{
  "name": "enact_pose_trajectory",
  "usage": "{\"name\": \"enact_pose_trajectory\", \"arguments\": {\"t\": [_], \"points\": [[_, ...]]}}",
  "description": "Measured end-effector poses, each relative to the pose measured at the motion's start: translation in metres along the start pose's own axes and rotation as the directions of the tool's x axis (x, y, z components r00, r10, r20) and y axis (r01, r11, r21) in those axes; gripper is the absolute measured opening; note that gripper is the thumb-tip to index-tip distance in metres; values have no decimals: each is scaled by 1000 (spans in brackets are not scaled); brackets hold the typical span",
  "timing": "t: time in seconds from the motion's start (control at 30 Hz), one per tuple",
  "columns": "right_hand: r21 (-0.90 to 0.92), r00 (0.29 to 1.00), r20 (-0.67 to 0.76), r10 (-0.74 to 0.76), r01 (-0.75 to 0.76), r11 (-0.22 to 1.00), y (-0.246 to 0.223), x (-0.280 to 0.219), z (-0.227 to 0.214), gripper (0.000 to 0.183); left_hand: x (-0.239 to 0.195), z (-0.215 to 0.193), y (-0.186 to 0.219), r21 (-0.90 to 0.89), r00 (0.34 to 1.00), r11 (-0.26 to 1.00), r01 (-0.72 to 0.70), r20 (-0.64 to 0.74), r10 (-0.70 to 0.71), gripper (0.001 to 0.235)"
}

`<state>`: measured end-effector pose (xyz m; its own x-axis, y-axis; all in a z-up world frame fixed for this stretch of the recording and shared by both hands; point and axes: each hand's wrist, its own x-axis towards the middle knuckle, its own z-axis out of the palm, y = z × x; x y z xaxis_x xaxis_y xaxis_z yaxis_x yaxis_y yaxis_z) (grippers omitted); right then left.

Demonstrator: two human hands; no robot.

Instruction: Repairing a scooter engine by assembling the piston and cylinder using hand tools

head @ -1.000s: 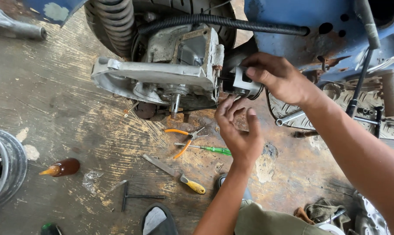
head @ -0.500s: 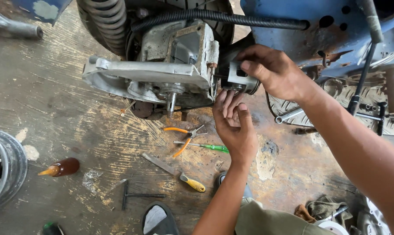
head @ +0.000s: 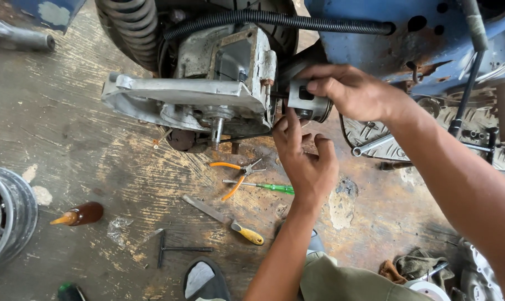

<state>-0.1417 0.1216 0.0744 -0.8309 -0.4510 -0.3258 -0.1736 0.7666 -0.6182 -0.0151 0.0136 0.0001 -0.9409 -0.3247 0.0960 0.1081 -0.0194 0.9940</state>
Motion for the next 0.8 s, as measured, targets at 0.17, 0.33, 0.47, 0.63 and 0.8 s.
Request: {"name": "enact_pose_trajectory", "arguments": {"t": [0.17,0.33,0.47,0.63,0.8], "points": [[-30,998,51,45,-44,999,3,9,-6,69,0,1,-7,40,1000,999,0,6,0,74],[-40,999,34,43,-42,998,2,10,-8,65,3,4,-9,22,1000,1000,-18,-13,19,71],[-40,998,38,53,-51,998,1,9,-8,64,2,3,-8,6,1000,1000,-3,-7,3,71],[-14,998,54,26,-25,1000,0,8,-7,64,3,1,-4,2,1000,1000,25,-2,-25,72],[-13,997,62,40,-40,999,1,10,-7,65,4,3,-7,3,997,997,74,1,-74,71]]}}
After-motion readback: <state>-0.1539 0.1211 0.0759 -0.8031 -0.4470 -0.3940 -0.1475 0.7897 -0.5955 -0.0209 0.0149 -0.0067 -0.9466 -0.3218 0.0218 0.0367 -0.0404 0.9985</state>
